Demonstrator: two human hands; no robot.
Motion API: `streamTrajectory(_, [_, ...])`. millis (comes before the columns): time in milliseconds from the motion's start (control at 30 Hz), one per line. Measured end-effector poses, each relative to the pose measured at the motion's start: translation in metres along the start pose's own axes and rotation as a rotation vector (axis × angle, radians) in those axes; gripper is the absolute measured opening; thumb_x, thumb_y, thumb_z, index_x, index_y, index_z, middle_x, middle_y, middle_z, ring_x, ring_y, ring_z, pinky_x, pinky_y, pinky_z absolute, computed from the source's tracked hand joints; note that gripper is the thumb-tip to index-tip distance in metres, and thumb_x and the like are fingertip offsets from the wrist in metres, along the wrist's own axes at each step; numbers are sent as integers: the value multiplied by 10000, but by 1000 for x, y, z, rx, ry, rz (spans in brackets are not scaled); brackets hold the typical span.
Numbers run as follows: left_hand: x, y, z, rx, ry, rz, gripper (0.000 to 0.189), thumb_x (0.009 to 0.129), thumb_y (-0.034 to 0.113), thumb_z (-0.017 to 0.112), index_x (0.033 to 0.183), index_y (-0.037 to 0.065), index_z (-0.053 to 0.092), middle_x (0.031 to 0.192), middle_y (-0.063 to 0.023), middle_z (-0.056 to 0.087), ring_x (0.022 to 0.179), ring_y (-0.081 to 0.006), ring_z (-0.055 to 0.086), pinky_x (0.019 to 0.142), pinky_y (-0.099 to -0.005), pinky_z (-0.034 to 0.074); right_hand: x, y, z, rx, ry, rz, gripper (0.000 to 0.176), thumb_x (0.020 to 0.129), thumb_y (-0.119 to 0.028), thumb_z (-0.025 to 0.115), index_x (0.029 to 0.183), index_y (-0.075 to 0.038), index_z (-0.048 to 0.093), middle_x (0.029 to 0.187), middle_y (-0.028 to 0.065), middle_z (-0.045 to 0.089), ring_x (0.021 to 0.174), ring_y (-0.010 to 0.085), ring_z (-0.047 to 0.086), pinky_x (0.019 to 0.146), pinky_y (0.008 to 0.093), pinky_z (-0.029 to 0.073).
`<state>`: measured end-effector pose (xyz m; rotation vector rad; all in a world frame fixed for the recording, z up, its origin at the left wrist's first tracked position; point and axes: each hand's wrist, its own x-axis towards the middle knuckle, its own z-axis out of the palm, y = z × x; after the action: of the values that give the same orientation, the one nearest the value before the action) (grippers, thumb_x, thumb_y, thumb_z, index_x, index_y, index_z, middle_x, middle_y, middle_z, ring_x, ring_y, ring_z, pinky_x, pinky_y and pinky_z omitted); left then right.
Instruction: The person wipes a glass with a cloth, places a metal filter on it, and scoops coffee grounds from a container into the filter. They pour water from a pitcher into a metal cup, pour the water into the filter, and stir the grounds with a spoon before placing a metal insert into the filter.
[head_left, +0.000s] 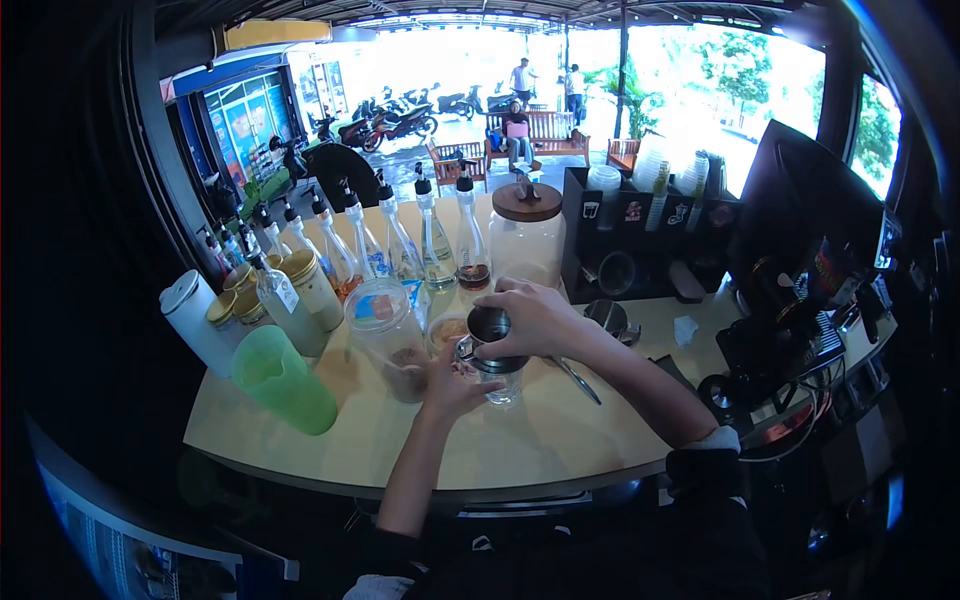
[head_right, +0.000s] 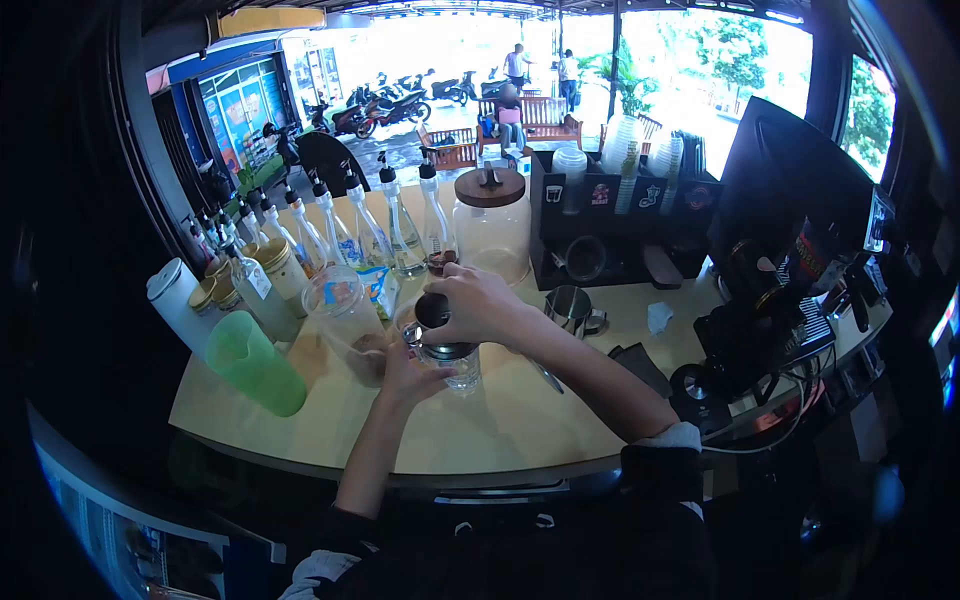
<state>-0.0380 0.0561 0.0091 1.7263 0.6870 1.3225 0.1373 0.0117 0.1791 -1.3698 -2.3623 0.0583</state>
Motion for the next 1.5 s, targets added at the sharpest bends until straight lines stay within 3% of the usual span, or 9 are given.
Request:
streamTrajectory(233, [0, 1, 0, 33, 13, 19, 788, 497, 404, 925, 1100, 56, 556, 906, -47, 677, 773, -113, 623, 695, -291, 514, -7, 3, 6, -6, 3, 63, 751, 644, -571, 720, 1185, -59, 630, 1065, 164, 590, 999, 340, 611, 884, 405, 487])
streamTrajectory(433, [-3, 9, -1, 65, 50, 55, 787, 504, 370, 930, 1115, 61, 543, 925, -52, 678, 785, -113, 630, 701, -284, 521, -7, 28, 21, 207, 47, -155, 836, 636, -429, 804, 1319, -50, 507, 1125, 188, 563, 1056, 355, 586, 936, 414, 459])
streamTrajectory(600, [-4, 8, -3, 133, 16, 12, 791, 510, 346, 930, 1131, 62, 531, 967, -73, 682, 828, -141, 659, 702, -282, 532, -18, 25, 38, 340, 172, -14, 1025, 599, -344, 863, 1415, -26, 329, 1227, 218, 536, 1098, 347, 577, 967, 426, 443])
streamTrajectory(833, [-6, 7, 1, 274, 11, 45, 815, 516, 321, 931, 1163, 70, 504, 984, -87, 678, 872, -163, 656, 746, -302, 529, -32, 26, 57, 523, 174, 117, 1092, 580, -391, 864, 1432, -30, 284, 1310, 262, 447, 1236, 398, 449, 1047, 455, 355])
streamTrajectory(933, [-8, 3, 11, 61, 73, 22, 920, 510, 252, 941, 1254, 80, 426, 1077, -87, 642, 948, -168, 634, 802, -315, 507, -46, 25, 50, 557, 274, 44, 1066, 622, -368, 857, 1445, -33, 268, 1325, 255, 426, 1236, 370, 453, 1023, 437, 380])
streamTrajectory(1033, [-6, -6, 20, 28, 107, -67, 963, 512, 233, 942, 1290, 86, 394, 1106, -80, 623, 987, -164, 610, 828, -311, 496, -71, 39, 27, 547, 262, 123, 932, 716, -316, 810, 1441, -46, 289, 1325, 214, 441, 1193, 315, 487, 981, 405, 417])
streamTrajectory(1167, [-8, -5, 25, 67, 138, -117, 1007, 510, 243, 943, 1328, 98, 374, 1218, -91, 559, 1041, -172, 572, 836, -310, 492, -105, 101, 23, 507, 579, 268, 542, 868, -182, 662, 1343, -46, 439, 1277, 121, 500, 1092, 242, 533, 875, 373, 482])
streamTrajectory(1333, [-11, -1, 23, 114, 128, -112, 1048, 499, 275, 945, 1348, 96, 357, 1242, -91, 537, 1072, -199, 559, 919, -350, 463, -135, 166, 51, 598, 560, 591, 343, 912, -124, 578, 1228, -6, 515, 1241, 162, 509, 1101, 228, 551, 812, 351, 502])
streamTrajectory(1500, [-10, 10, 19, 98, 213, 135, 1021, 542, 430, 898, 1326, 27, 383, 1271, -116, 505, 1160, -229, 507, 990, -376, 407, -148, 179, 81, 469, 558, 580, 244, 905, -101, 569, 1114, 19, 534, 1104, 165, 538, 990, 251, 596, 788, 341, 500])
